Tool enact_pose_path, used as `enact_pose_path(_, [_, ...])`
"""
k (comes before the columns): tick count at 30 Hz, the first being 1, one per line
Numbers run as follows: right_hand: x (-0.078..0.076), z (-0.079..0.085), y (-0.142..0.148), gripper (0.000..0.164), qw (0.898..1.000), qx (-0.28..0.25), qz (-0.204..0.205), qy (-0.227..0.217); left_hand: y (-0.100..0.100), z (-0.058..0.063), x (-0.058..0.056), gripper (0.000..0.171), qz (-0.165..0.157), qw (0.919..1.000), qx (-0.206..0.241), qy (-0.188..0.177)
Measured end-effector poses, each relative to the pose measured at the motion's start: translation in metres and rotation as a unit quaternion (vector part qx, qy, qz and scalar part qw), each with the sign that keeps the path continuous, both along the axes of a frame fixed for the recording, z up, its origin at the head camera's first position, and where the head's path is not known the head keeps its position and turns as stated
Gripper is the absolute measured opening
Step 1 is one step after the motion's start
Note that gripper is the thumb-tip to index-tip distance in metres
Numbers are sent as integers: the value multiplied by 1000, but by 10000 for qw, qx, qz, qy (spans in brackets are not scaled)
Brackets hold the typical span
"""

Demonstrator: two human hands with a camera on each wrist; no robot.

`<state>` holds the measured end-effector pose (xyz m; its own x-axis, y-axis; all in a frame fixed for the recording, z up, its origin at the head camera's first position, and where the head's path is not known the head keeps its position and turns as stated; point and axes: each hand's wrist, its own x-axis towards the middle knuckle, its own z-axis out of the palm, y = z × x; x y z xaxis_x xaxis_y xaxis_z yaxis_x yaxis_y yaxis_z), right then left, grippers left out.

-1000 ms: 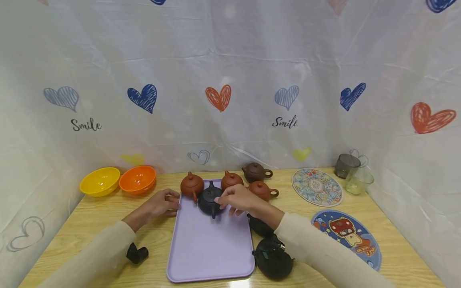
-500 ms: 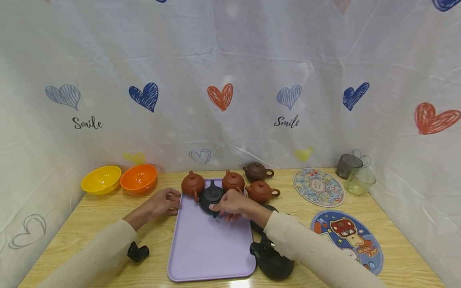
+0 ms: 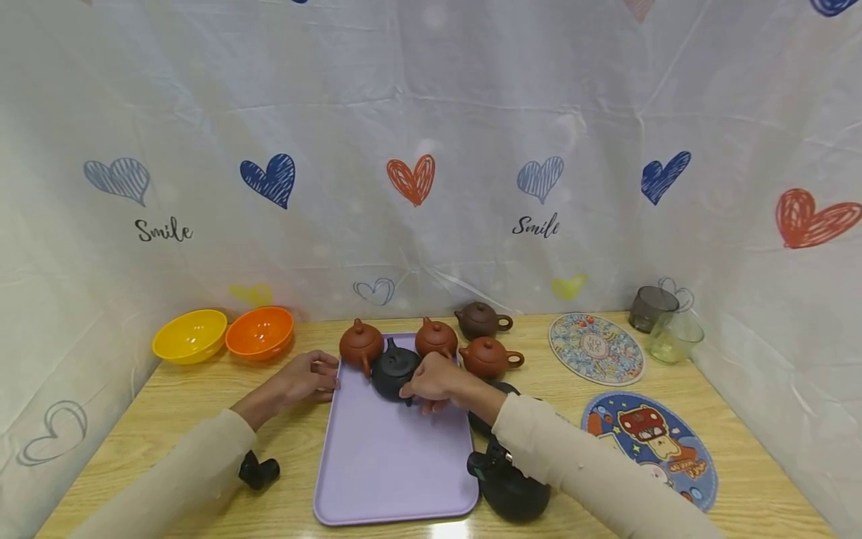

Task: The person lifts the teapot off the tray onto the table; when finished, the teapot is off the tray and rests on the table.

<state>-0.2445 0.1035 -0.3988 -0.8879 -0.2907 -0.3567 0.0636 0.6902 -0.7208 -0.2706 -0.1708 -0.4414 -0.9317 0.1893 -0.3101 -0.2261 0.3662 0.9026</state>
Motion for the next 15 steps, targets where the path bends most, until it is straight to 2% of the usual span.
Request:
enact_pose_path(5, [0,-1,1,26,10000,48,28,-40,1,1,0,44,17,10000,-16,2])
enact_pose_path(15, [-1,-3,4,24,9986,-448,-77,-267,3,2,0,42,162,9996,-203,-69])
